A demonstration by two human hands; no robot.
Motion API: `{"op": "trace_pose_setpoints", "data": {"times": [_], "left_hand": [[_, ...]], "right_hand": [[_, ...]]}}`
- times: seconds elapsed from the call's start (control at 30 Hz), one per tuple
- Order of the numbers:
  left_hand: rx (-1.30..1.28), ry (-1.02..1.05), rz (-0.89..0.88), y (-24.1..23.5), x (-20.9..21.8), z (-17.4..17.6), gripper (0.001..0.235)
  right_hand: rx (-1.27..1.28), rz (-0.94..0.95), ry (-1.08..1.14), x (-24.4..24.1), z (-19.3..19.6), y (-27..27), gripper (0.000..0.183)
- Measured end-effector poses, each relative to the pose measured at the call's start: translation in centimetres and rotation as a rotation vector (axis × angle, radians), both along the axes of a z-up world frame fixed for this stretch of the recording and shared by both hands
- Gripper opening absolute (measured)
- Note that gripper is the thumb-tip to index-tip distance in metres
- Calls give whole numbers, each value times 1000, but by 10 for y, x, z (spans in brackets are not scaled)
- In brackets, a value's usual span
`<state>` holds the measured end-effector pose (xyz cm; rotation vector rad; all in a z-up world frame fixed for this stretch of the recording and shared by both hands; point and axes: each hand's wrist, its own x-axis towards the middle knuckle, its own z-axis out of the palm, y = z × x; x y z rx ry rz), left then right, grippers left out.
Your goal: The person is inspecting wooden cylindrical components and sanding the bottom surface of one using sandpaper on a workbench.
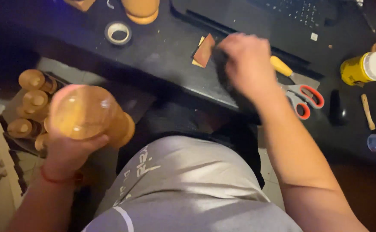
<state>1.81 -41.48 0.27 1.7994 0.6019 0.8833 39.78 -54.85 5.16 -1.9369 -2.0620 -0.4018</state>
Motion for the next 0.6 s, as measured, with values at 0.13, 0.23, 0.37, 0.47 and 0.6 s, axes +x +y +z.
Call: {"op": "trace_pose_setpoints", "data": {"times": [0.13,0.23,0.37,0.47,0.6], "left_hand": [[-48,-1,80,2,-29,1,97],[-53,-11,102,2,-43,0,90],[-83,8,156,5,-49,-6,87],[-121,-27,101,5,-48,-2,91],[-157,-57,86,6,-56,-7,89]], "right_hand": [[-49,-323,112,34,3,-17,25],[-130,-447,144,45,1,-35,36],[-204,-539,202,34,1,-41,33],[-171,-475,164,30,-10,-33,33],[-98,-268,203,5,-9,-10,32]]}}
